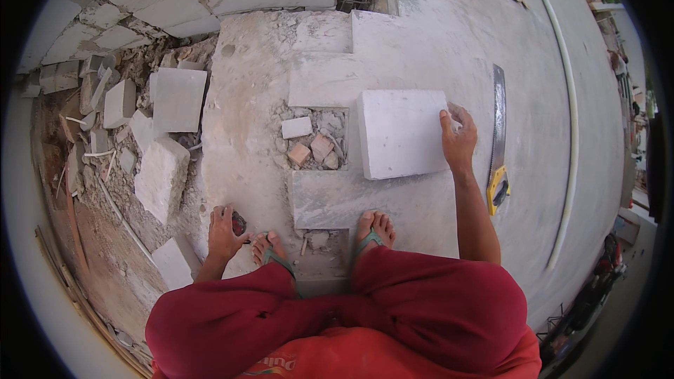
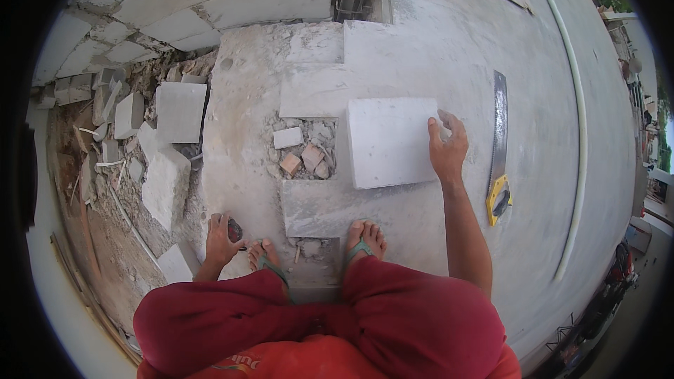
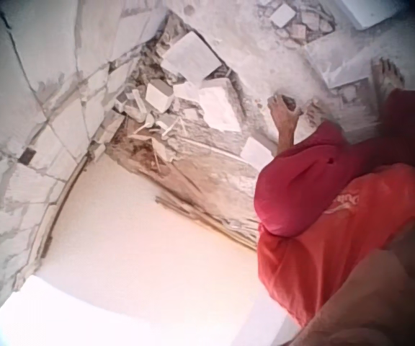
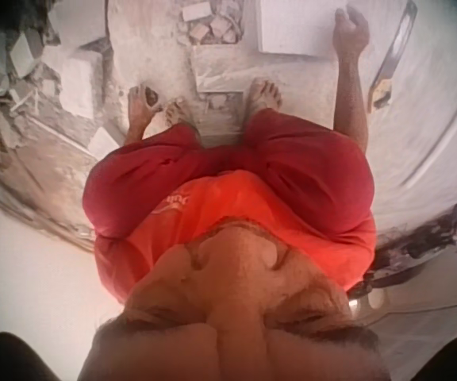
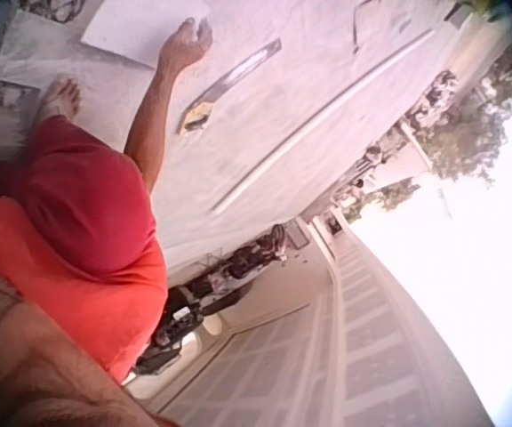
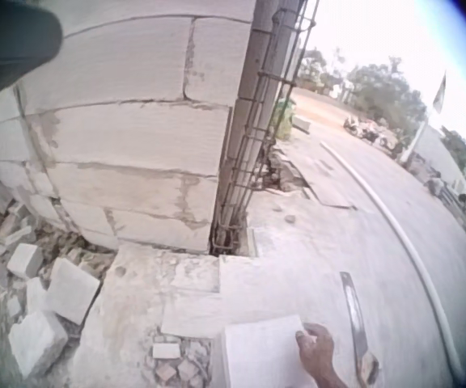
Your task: The person measures a white rectangular tile with a tape measure and then uses a hand saw to cut the tile. The person handles the tile and tools directly on the ground.
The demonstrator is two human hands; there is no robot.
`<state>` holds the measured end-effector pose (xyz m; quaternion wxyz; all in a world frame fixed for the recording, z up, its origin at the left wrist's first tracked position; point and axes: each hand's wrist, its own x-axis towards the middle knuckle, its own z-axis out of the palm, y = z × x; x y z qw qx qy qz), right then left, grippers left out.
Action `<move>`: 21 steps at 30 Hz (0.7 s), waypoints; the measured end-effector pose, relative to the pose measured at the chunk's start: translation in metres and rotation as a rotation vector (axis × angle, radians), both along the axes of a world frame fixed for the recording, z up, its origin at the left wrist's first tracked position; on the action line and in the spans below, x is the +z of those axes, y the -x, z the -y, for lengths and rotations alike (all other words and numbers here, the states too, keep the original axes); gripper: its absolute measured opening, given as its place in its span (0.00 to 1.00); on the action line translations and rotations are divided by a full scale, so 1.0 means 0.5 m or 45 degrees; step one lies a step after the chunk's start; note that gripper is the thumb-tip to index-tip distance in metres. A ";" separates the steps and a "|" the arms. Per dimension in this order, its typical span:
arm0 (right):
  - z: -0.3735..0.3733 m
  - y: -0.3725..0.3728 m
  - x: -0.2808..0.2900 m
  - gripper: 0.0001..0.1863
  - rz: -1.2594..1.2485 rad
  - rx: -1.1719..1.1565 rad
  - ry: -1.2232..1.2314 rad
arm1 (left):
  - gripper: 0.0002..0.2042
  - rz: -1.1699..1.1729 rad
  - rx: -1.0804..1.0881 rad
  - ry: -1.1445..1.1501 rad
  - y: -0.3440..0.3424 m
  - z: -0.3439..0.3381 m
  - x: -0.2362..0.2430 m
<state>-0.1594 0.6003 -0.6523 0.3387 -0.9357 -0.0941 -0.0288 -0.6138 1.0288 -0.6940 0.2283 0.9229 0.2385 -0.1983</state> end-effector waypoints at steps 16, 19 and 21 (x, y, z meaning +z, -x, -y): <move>-0.386 0.239 0.192 0.23 -1.021 0.742 -1.044 | 0.58 0.002 -0.378 0.936 -0.587 0.024 0.449; -0.370 0.190 0.172 0.21 -1.032 0.549 -1.139 | 0.60 -0.013 -0.438 0.996 -0.663 0.045 0.412; -0.331 0.167 0.154 0.19 -1.093 0.492 -1.203 | 0.47 0.035 -0.475 1.070 -0.684 0.088 0.385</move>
